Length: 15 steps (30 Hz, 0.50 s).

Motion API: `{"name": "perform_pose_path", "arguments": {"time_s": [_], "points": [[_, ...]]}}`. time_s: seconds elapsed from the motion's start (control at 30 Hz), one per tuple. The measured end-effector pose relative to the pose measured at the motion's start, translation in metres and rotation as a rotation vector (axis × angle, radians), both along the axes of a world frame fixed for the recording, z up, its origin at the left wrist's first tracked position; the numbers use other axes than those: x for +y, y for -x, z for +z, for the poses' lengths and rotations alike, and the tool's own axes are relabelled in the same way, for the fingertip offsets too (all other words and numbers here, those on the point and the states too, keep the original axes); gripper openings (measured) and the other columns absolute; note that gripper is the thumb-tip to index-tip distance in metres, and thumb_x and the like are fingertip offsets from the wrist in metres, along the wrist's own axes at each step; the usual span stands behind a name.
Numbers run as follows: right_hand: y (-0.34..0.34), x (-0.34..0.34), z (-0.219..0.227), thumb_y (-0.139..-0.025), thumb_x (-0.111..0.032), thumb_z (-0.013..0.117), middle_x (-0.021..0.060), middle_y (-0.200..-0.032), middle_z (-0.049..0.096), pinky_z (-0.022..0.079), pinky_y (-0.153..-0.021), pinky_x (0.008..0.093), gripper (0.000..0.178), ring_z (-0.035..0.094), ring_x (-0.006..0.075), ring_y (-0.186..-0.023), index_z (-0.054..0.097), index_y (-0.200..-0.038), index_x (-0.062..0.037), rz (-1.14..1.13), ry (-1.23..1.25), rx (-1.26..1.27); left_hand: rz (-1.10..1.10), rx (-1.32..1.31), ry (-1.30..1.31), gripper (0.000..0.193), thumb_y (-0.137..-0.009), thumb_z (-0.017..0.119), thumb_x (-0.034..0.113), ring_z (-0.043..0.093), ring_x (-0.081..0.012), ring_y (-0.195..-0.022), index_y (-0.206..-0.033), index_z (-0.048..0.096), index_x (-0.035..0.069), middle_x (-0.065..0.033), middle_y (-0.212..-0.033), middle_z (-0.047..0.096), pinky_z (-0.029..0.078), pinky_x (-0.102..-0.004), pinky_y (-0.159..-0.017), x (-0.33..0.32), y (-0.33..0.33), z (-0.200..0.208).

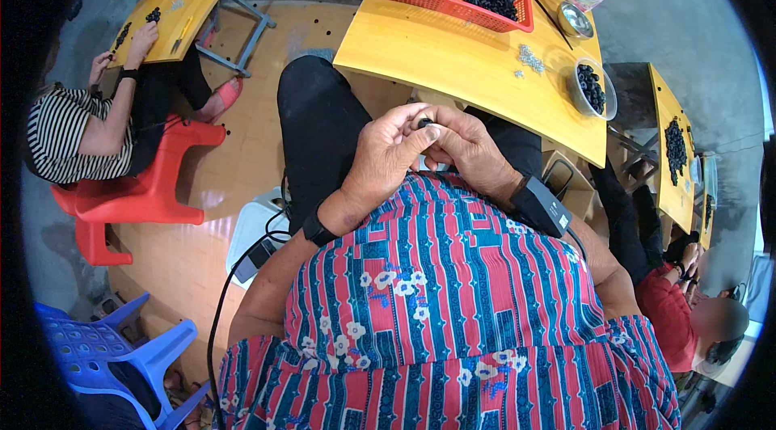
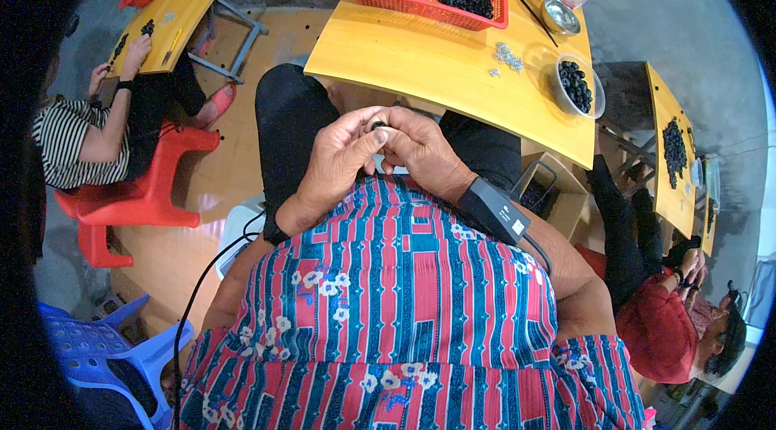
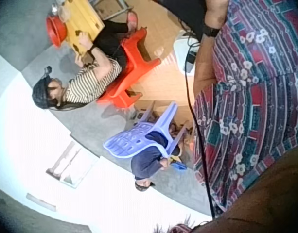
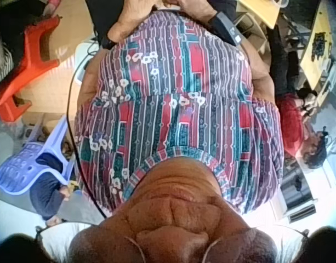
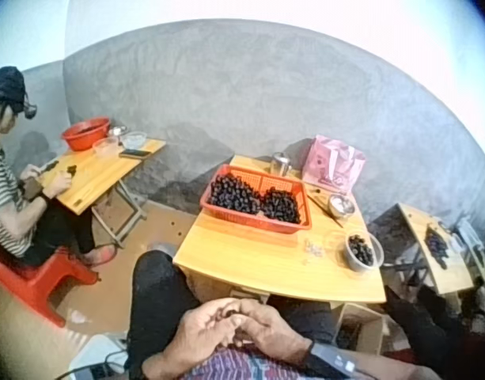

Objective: Manually assembling small metal rings onto black cylindrical components at a workstation.

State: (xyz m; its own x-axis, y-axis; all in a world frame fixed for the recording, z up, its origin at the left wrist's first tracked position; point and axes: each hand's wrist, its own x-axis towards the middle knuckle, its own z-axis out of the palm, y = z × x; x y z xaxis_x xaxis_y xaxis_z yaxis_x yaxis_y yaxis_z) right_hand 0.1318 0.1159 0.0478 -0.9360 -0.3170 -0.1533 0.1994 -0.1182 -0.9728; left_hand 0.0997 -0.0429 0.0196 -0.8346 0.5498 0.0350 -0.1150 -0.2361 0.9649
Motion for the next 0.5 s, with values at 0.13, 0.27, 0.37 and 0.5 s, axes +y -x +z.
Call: {"name": "perform_pose_path", "arguments": {"time_s": [0.13,0.27,0.37,0.5], "points": [[0.0,-0.003,-0.003,-0.097,-0.019,0.043,0.0057,-0.088,0.058,0.045,-0.062,0.0234,0.019,0.058,0.0114,-0.075,0.052,-0.104,-0.0031,-0.052,0.045,-0.018,0.036,-0.009,-0.016,0.036,-0.089,0.06,0.015,0.052,-0.0041,-0.058,-0.116,0.052,-0.007,-0.0036,-0.076,0.058,0.046,-0.0182,-0.05,0.003,-0.001,0.003],[0.006,0.0,-0.011,-0.097,-0.018,0.043,0.0053,-0.088,0.058,0.045,-0.061,0.0233,0.02,0.058,0.0111,-0.074,0.052,-0.103,-0.0019,-0.026,0.078,-0.013,0.066,-0.013,-0.047,0.032,-0.09,0.058,0.013,0.053,-0.0045,-0.059,-0.115,0.053,-0.006,-0.004,-0.075,0.058,0.047,-0.0189,-0.051,0.006,0.002,-0.002],[0.005,0.002,-0.006,-0.096,-0.02,0.045,0.0048,-0.084,0.057,0.045,-0.062,0.024,0.022,0.057,0.0118,-0.071,0.053,-0.1,-0.0008,-0.058,0.115,-0.042,0.038,-0.037,-0.06,0.033,-0.092,0.055,0.015,0.052,-0.0046,-0.061,-0.119,0.051,-0.005,-0.0033,-0.078,0.058,0.045,-0.0181,-0.053,0.005,-0.001,0.005],[0.008,0.011,-0.005,-0.095,-0.027,0.048,0.0002,-0.071,0.048,0.045,-0.062,0.0263,0.029,0.047,0.0107,-0.061,0.057,-0.1,-0.0001,-0.022,0.457,-0.16,0.047,-0.045,-0.099,0.036,-0.096,0.049,0.021,0.047,-0.0041,-0.061,-0.124,0.05,-0.001,0.0005,-0.078,0.054,0.042,-0.0173,-0.056,0.005,0.007,-0.002]]}}
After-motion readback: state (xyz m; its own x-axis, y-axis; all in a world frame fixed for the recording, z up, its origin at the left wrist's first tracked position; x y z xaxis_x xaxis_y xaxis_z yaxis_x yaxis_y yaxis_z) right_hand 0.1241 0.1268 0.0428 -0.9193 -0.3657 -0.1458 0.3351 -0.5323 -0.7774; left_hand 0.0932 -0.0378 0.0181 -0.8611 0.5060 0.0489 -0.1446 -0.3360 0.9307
